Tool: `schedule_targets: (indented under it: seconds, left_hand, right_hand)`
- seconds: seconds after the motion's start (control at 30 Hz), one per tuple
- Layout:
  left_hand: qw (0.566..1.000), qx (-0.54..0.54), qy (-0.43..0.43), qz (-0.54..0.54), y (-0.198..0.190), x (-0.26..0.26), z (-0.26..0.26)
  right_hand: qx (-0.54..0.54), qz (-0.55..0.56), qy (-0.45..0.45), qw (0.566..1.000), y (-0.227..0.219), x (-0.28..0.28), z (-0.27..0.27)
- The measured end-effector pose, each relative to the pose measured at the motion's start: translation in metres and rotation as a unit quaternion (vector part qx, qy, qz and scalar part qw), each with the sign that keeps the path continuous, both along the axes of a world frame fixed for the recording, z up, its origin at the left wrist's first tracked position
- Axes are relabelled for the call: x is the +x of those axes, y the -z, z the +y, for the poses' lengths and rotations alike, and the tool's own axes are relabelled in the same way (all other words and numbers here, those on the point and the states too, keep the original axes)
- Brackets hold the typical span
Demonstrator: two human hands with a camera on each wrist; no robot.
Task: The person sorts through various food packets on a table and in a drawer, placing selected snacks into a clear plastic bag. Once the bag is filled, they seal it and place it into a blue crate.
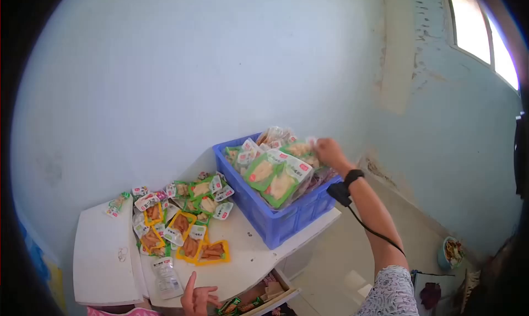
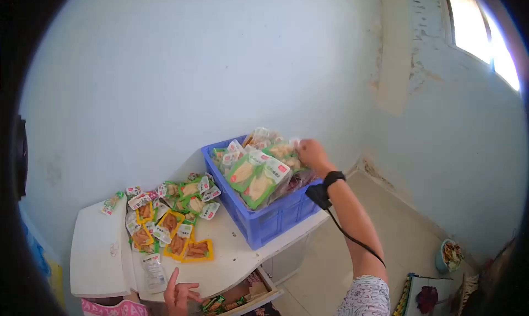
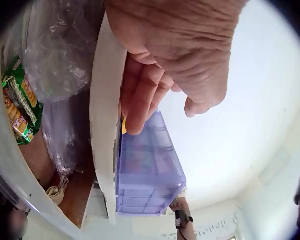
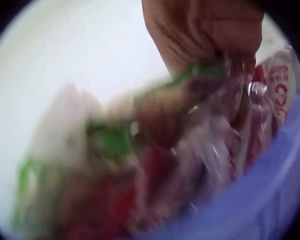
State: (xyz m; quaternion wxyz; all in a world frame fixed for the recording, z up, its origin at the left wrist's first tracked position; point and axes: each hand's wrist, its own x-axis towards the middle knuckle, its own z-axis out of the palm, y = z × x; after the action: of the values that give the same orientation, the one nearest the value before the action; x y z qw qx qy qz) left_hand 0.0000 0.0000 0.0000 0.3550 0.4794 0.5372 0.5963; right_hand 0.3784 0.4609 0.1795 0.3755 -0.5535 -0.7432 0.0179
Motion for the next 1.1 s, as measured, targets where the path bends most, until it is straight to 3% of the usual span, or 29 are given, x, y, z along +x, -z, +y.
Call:
schedule_targets:
  seconds: [0.03, 0.07, 0.1, 0.13, 0.27, 0.37, 0.47, 0.57, 0.67, 0.73, 0.87, 0.97, 1.1]
  left_hand:
    - [1.0, 0.001, -0.004, 0.004, -0.002, 0.0, -0.006]
    - [1.0, 0.004, -0.009, 0.009, -0.004, 0.0, -0.011]
    - [0.999, 0.021, -0.009, -0.04, 0.014, 0.038, 0.007]
    - [0.999, 0.037, -0.011, -0.013, 0.002, 0.007, 0.019]
    - [1.0, -0.015, 0.004, 0.006, -0.003, 0.002, 0.005]
    - [0.999, 0.002, 0.01, 0.031, 0.005, -0.003, 0.006]
    - [0.999, 0.02, -0.035, 0.003, -0.002, 0.005, 0.008]
    - [0.999, 0.028, -0.031, -0.018, 0.008, 0.0, 0.013]
    - [0.998, 0.023, -0.051, -0.021, -0.001, 0.004, 0.013]
    - [0.998, 0.021, -0.047, -0.028, 0.002, 0.002, 0.013]
    - [0.998, 0.041, -0.029, -0.04, 0.004, -0.002, 0.014]
    - [0.996, 0.049, -0.015, -0.067, 0.013, -0.004, 0.014]
    - [0.992, 0.03, 0.002, -0.125, 0.014, -0.004, 0.018]
  right_hand:
    - [0.012, -0.065, 0.023, 0.998, 0.018, -0.004, -0.005]
    - [0.038, -0.035, 0.013, 0.999, 0.031, -0.003, -0.01]
    - [0.084, -0.048, -0.002, 0.995, 0.009, 0.023, -0.002]
    - [0.128, 0.015, -0.014, 0.992, 0.009, -0.002, 0.005]
    - [0.022, 0.072, 0.042, 0.996, -0.001, -0.007, -0.029]
    - [0.141, -0.001, 0.08, 0.987, -0.003, -0.013, -0.044]
    - [0.355, 0.02, -0.022, 0.934, -0.014, -0.027, -0.08]
    - [0.396, 0.018, -0.195, 0.897, -0.026, -0.065, -0.158]
    - [0.328, -0.041, -0.366, 0.87, 0.012, -0.098, -0.222]
    - [0.294, -0.12, -0.475, 0.821, 0.037, -0.116, -0.262]
    - [0.213, -0.07, -0.565, 0.794, 0.099, -0.154, -0.288]
    - [0.011, -0.005, -0.461, 0.887, 0.162, -0.155, -0.262]
    - [-0.016, -0.013, -0.43, 0.903, 0.181, -0.156, -0.249]
